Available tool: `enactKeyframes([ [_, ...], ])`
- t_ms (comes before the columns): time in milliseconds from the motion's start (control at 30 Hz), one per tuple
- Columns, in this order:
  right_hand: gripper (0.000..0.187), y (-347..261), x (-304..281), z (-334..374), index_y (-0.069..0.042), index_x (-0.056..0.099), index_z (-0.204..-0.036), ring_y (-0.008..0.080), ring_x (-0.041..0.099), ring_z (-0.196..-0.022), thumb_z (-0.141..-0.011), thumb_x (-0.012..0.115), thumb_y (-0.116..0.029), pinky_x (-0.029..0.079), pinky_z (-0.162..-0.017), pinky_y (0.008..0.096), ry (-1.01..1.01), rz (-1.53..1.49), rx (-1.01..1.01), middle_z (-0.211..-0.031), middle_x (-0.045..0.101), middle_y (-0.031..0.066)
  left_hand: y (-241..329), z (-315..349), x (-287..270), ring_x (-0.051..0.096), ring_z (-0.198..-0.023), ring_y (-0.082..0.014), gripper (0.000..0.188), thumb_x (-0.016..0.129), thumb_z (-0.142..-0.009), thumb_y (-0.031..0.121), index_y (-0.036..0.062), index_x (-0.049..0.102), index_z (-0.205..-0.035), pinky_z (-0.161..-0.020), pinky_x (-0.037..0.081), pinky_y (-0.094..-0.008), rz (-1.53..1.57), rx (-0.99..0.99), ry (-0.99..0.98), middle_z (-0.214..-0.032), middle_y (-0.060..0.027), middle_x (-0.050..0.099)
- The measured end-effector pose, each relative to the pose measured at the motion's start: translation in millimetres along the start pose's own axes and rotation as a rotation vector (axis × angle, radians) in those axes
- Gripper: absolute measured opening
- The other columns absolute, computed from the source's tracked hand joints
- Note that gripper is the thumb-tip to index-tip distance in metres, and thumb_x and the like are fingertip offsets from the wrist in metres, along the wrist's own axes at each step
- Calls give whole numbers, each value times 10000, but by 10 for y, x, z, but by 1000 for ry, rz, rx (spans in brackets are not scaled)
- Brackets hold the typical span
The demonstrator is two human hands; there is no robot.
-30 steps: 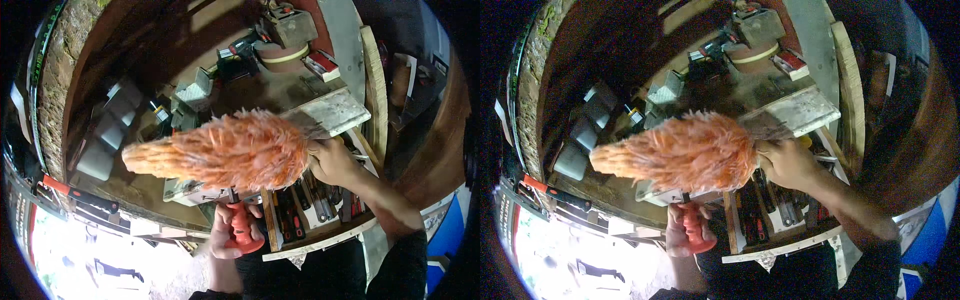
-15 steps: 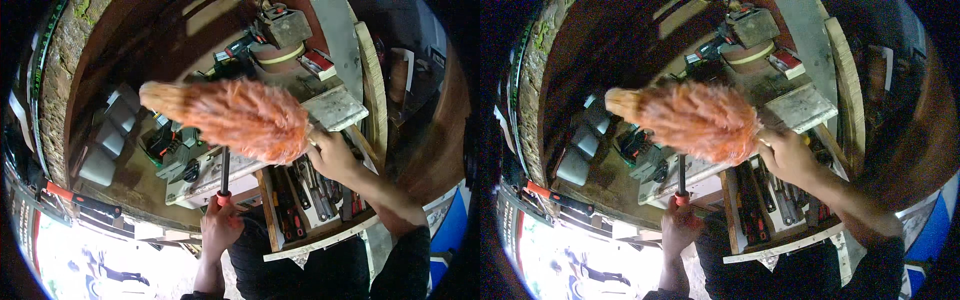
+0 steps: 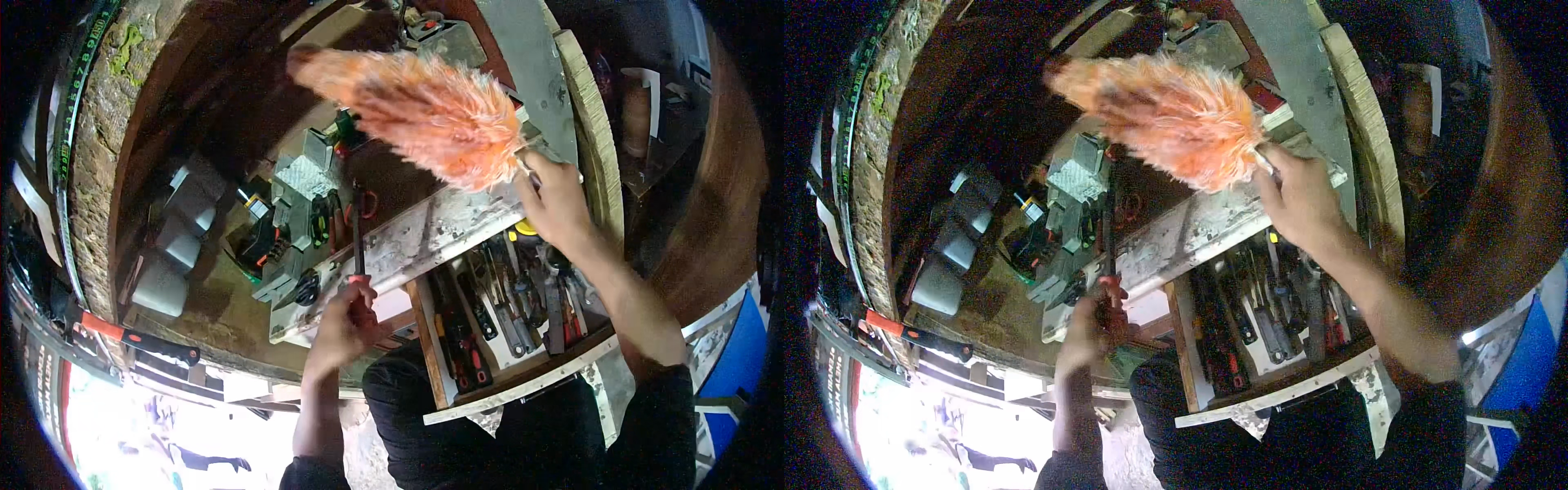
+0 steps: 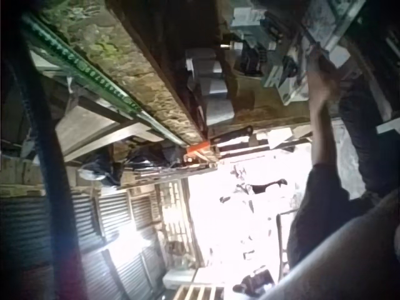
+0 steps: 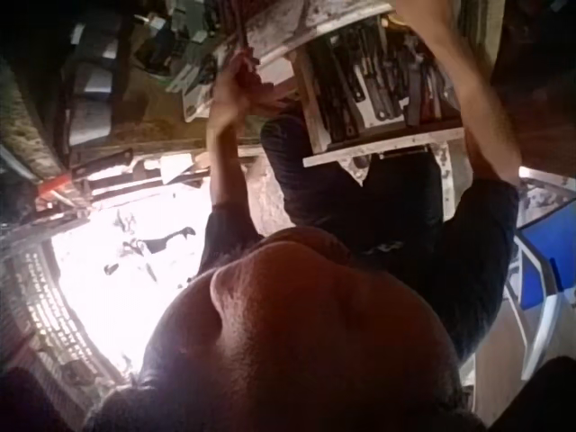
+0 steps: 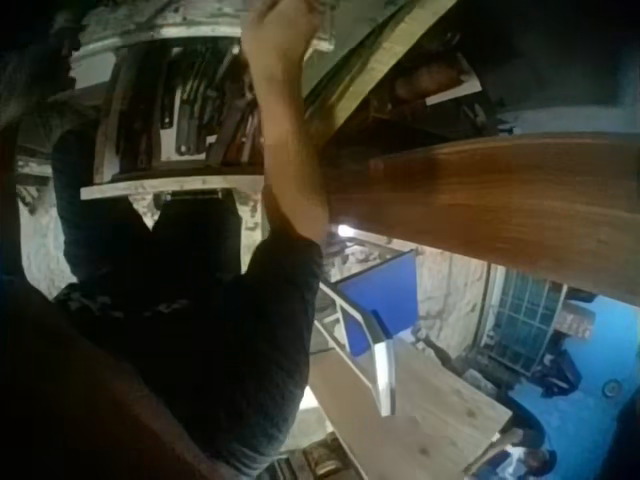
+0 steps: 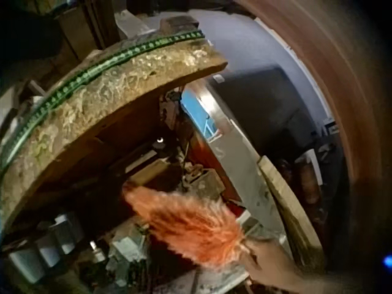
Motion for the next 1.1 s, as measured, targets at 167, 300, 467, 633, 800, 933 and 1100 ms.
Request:
enactKeyframes([
  [167,277,451,-321,-69,26,584,-1102,338,645,-750,-897,551,-157,486,-682,372,98,89,262,-839,626,243,607,-730,280,503,-653,-85,264,722,-726,-9,36,518,-888,-523,438,-242,110,-177,-34,-784,-2,522],
  [300,278,533,-385,-135,49,589,-1084,381,634,-920,-910,540,-162,484,-788,383,233,232,218,-971,641,255,521,-1507,287,535,-628,-133,227,711,-762,150,26,606,-921,-519,439,-285,-60,-48,-167,-735,-45,583],
  [467,300,509,-291,-155,64,592,-1082,383,636,-910,-930,530,-187,485,-788,378,169,219,200,-960,641,265,616,-2190,581,603,-711,-163,348,749,-713,292,59,648,-949,-577,496,-298,-381,266,-490,-852,-83,643],
  [633,299,480,-233,-163,65,596,-1058,353,651,-896,-939,527,-201,493,-785,372,129,171,241,-933,650,250,800,-2700,746,600,-729,-188,320,746,-709,327,70,672,-884,-660,488,-338,-637,85,-198,-812,-70,652],
  [800,271,659,-208,-162,53,605,-1031,327,661,-851,-940,528,-191,494,-743,358,164,170,238,-906,657,231,968,-2624,1042,618,-965,-226,519,802,-669,389,33,636,-1009,-855,471,-360,-704,245,-124,-956,-121,664],
  [933,239,566,-231,-209,42,605,-1006,340,656,-812,-939,514,-169,491,-720,364,175,183,155,-880,652,222,639,-2393,1180,592,-1046,-329,693,767,-739,345,32,462,-1277,-906,454,-372,-489,466,-155,-1138,-195,605],
  [1100,211,587,-223,-218,27,606,-1003,337,654,-807,-935,522,-155,489,-717,367,176,221,151,-872,652,216,441,-2314,1248,545,-1108,-380,624,733,-752,226,14,459,-1271,-934,439,-400,-406,579,9,-1165,-222,569],
])
Point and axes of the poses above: each hand's wrist, its own z-axis away from the middle knuckle, its own x-axis out of the palm, y = z × x, the point moved 5 cm from there along -z, towards the middle knuckle
